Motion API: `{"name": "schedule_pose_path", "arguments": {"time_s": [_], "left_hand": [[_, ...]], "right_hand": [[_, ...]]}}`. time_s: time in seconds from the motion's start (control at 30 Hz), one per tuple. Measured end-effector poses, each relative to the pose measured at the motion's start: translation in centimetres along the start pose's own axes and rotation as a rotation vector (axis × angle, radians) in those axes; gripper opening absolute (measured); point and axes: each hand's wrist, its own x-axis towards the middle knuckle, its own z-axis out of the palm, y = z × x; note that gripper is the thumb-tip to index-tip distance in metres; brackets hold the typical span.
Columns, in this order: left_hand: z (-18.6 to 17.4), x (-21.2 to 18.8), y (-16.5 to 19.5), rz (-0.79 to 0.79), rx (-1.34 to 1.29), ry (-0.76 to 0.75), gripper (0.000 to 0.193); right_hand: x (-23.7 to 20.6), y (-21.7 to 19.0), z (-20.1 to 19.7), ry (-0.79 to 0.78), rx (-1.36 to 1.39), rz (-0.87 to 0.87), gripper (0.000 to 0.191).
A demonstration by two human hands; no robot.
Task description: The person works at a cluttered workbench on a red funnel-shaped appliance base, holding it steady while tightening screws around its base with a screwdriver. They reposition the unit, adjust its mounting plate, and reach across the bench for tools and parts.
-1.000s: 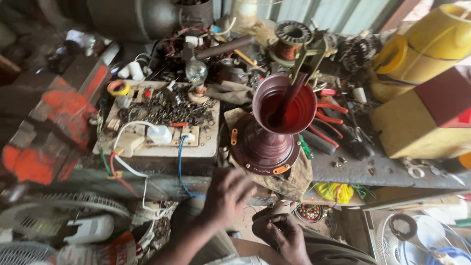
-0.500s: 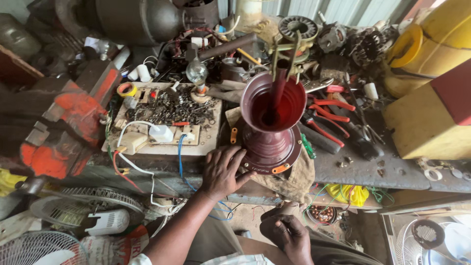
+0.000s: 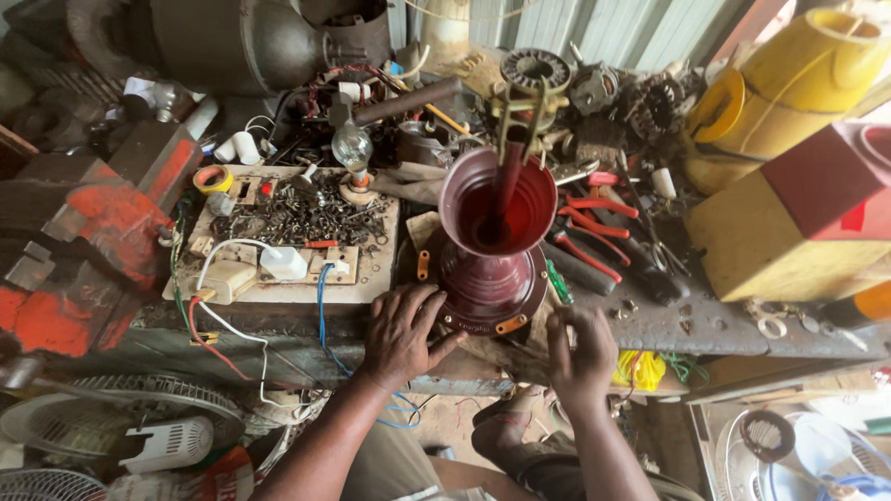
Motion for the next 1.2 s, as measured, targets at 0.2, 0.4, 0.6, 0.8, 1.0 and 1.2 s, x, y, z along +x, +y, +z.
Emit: {"name": "schedule_pose_path", "arguments": {"time_s": [0.2,0.4,0.6,0.8,1.0,1.2], "left_hand": [[-0.3,0.1,-0.6,0.013,-0.017,0.033,0.064],[0.0,-0.3,-0.6,-0.001,-0.025,0.009,0.06],[-0.1,-0.4,-0.5,0.014,-0.016,0.032,0.057],[-0.2,0.0,-0.7,0.042,-0.028,0.039,0.057],[-0.1,-0.2,-1.0,0.021,-0.046,0.027,0.058],[0.1,-0.8,-1.4,0.013,-0.06,0.028,0.057]], "right_hand": [[1.6,1.1,2.8,-0.021,0.138,0.138,0.003],[0.7,2.6,2.2,-0.11,0.232,0.247,0.004],[0.8,3.0,2.5,-0.123,0.331,0.355,0.006],[1.9,2.8,-0.7,-0.096,-0.173,0.09,0.018],[3.5,4.6,-6.9,-0.07,-0.566,0.193,0.014],[2.8,7.2,-7.0,-0.086,-0.633,0.184,0.017]]}}
